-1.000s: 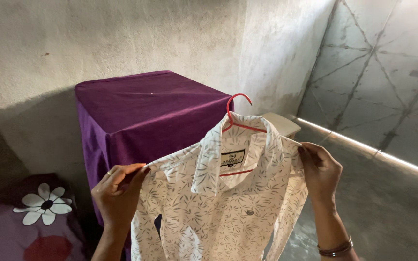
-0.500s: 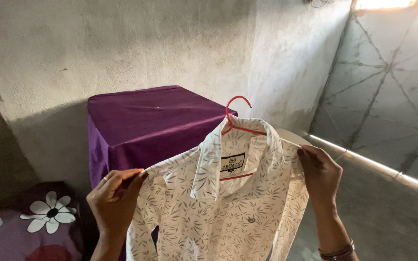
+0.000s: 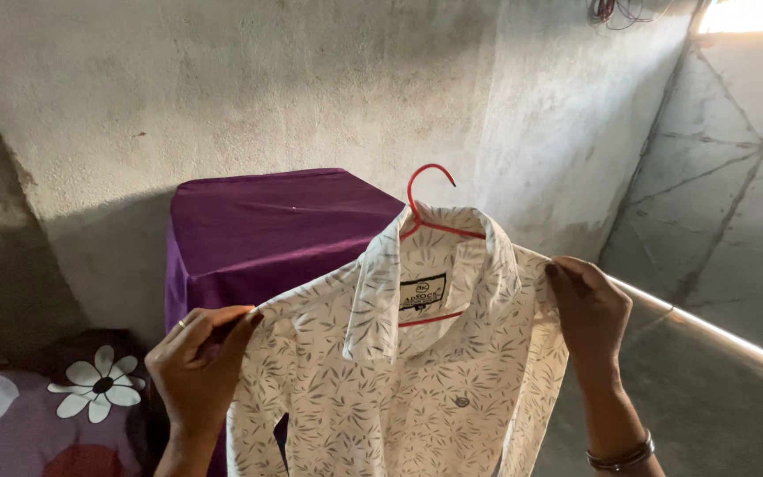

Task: The person unfolds a white patterned shirt, places it on a red hanger, and hangs it on a clothesline. The person adjusts the collar and shoulders to ensure the shirt is properly positioned.

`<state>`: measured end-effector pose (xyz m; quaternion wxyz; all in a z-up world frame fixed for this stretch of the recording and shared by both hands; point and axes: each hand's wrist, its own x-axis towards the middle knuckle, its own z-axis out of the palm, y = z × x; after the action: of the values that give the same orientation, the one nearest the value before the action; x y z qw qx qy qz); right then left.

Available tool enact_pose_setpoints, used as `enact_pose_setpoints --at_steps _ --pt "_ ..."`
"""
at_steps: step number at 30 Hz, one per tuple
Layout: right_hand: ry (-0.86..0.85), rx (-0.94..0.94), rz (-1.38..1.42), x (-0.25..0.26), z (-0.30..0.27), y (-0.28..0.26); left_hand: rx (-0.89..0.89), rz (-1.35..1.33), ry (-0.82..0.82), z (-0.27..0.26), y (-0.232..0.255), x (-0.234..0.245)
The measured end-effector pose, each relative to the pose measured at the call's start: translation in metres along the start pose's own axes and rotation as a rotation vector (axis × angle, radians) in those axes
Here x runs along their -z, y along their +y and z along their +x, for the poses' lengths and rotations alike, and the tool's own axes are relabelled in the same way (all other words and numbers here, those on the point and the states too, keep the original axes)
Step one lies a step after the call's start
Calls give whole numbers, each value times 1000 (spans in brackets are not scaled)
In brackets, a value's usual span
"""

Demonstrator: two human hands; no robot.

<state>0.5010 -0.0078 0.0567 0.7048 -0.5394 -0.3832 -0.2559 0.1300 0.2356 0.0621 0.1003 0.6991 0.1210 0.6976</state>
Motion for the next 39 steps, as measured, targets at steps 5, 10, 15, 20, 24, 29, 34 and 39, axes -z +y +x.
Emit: enact_pose_setpoints --at_steps 5,10,15,20,24,29,34,39 --pt "-22 35 -34 2 20 1 49 7 7 1 8 -7" --pt "-29 135 -74 4 40 -10 11 86 16 12 8 -8" --pt "-14 85 -118 5 62 -27 -56 81 29 32 6 -7" --pt "-9 147 -112 2 83 -44 -142 50 55 61 6 -9" --pt "-2 210 -111 -3 102 -53 -151 15 60 80 8 -8" --pt "1 251 -70 -8 123 -69 -114 -17 68 103 9 -11" --pt "2 371 -141 -14 145 -85 -28 -76 66 127 7 -16" --pt "-14 350 -123 -22 170 -93 8 -115 53 145 12 -15"
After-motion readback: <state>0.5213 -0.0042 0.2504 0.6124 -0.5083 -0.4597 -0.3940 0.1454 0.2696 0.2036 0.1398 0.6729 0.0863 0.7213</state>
